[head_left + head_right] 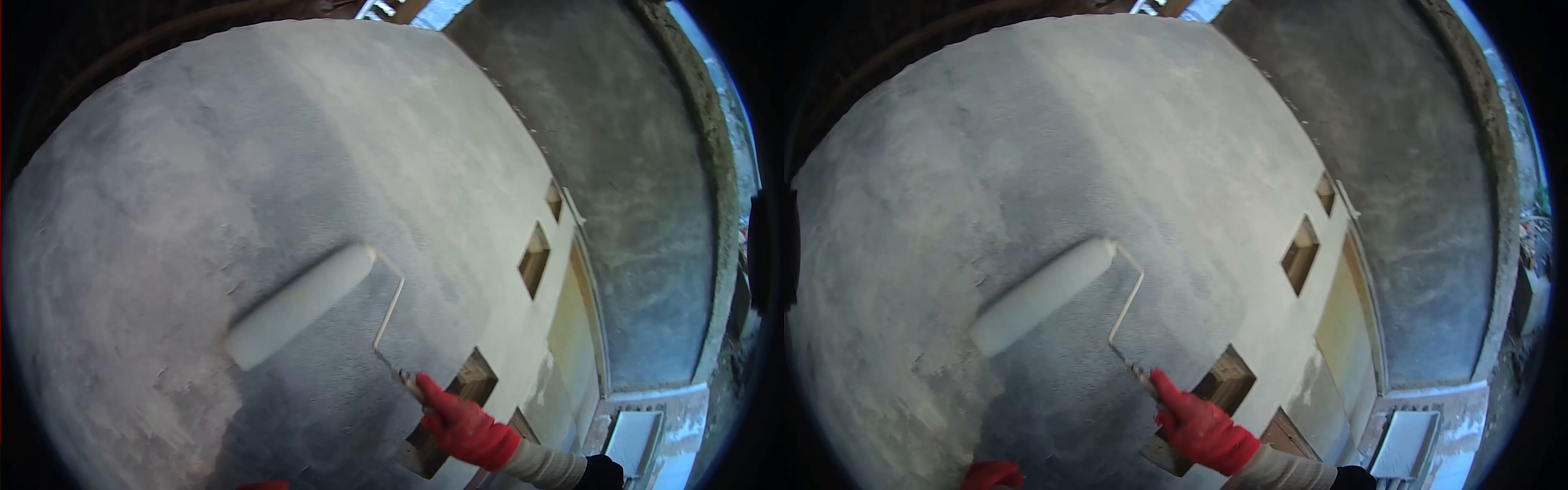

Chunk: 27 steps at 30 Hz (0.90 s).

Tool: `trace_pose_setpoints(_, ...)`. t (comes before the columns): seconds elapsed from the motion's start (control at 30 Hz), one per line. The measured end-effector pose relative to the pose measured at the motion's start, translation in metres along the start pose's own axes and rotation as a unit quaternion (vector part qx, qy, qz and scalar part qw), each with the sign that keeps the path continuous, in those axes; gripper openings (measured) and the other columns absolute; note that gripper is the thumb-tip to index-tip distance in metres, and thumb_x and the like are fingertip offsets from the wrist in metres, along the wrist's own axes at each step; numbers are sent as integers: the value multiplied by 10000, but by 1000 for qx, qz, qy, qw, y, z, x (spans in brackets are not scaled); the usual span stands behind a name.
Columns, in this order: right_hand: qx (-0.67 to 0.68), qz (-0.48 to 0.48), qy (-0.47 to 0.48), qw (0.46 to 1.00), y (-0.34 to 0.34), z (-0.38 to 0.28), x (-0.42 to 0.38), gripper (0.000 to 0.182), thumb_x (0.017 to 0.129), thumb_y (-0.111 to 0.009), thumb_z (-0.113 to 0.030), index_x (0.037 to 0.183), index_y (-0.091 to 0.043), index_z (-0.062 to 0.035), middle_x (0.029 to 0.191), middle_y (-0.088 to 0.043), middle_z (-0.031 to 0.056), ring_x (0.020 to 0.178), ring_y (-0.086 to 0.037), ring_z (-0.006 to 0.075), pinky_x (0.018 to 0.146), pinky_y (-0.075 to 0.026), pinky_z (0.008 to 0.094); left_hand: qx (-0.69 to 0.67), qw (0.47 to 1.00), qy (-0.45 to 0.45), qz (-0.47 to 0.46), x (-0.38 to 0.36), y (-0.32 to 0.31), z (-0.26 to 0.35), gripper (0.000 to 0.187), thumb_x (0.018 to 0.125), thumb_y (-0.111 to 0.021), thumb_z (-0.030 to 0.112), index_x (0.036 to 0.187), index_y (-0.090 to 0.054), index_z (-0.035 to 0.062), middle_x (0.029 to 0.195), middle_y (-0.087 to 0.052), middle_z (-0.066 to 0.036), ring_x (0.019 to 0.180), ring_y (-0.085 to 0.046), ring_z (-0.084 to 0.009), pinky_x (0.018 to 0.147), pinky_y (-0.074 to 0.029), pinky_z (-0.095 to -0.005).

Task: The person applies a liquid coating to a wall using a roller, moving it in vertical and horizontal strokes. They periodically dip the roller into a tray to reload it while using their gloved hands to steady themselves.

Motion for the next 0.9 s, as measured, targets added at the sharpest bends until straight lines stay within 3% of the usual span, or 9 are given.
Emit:
trace_pose_setpoints(0.1, 8, 39, 33, 999, 0, -32, 64, 539, 864, -532, -25, 1376, -371, -71, 795, -626, 133, 693, -615, 216, 662, -486, 312, -27, 1000, 5, 9, 1, 11, -1, 251, 923, -526, 123, 1129, -549, -19, 1044, -584, -134, 915, -595, -230, 801, -475, -325)
trace_pose_setpoints(0.23, 14, 32, 44, 998, -4, -45, 71, 571, 845, -544, -16, 1377, -342, -61, 832, -615, 174, 718, -615, 323, 645, -486, 380, 31, 998, -56, 20, -7, 28, 0, 249, 901, -545, 84, 1132, -546, -10, 1036, -598, -152, 915, -603, -247, 803, -484, -325)
trace_pose_setpoints(0.33, -16, 0, -5, 1000, -14, -14, 20, 597, 825, -555, -9, 1379, -336, -50, 869, -615, 210, 773, -627, 342, 689, -495, 368, 96, 991, -71, 63, -21, 44, -5, 248, 883, -564, 62, 1126, -551, 13, 1018, -614, -148, 884, -615, -263, 769, -501, -323)
trace_pose_setpoints(0.43, -69, -11, 0, 998, -20, 4, -25, 593, 815, -518, -13, 1378, -333, -16, 1116, -582, 245, 1036, -597, 340, 862, -465, 347, 158, 977, -85, 115, -32, 60, -13, 249, 862, -586, 39, 1111, -561, 36, 1001, -626, -135, 852, -625, -273, 732, -515, -321)
trace_pose_setpoints(0.53, -108, 16, 95, 990, -15, 2, -15, 622, 815, -553, -11, 1390, -319, -46, 985, -595, 250, 869, -633, 344, 719, -495, 350, 191, 971, -80, 119, -40, 75, -25, 258, 848, -605, 29, 1102, -565, 47, 1003, -629, -129, 848, -629, -274, 718, -520, -319)
trace_pose_setpoints(0.63, -70, -22, -5, 997, -8, -17, 40, 535, 867, -492, -21, 1380, -341, -45, 904, -620, 236, 779, -641, 291, 699, -492, 345, 188, 974, -81, 93, -46, 88, -41, 269, 842, -617, 33, 1105, -563, 45, 1011, -630, -131, 850, -631, -278, 715, -520, -316)
trace_pose_setpoints(0.7, -61, 6, 82, 995, -4, -55, 85, 476, 903, -473, -52, 1367, -365, -45, 855, -621, 233, 741, -635, 281, 684, -488, 342, 191, 973, -95, 86, -48, 92, -41, 275, 841, -621, 36, 1110, -562, 44, 1009, -630, -131, 844, -631, -281, 710, -521, -313)
trace_pose_setpoints(0.77, -79, 4, 83, 993, -1, -84, 132, 443, 917, -488, -97, 1348, -399, -51, 873, -620, 239, 763, -637, 300, 687, -482, 331, 257, 947, -112, 158, -51, 101, -30, 273, 843, -618, 37, 1110, -565, 33, 1003, -628, -129, 837, -627, -277, 711, -517, -315)
trace_pose_setpoints(0.9, -94, 26, 102, 990, -6, -132, 241, 441, 932, -473, -223, 1337, -419, -57, 1018, -611, 242, 794, -640, 312, 714, -493, 347, 177, 965, -55, 186, -55, 106, -41, 243, 861, -601, 54, 1101, -577, 25, 1016, -617, -136, 843, -622, -261, 720, -509, -308)
Point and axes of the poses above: each hand's wrist, its own x-axis towards the middle knuckle, its own y-axis out of the back of the hand, z = x × y, the point moved 8 cm from there along x, towards the middle knuckle
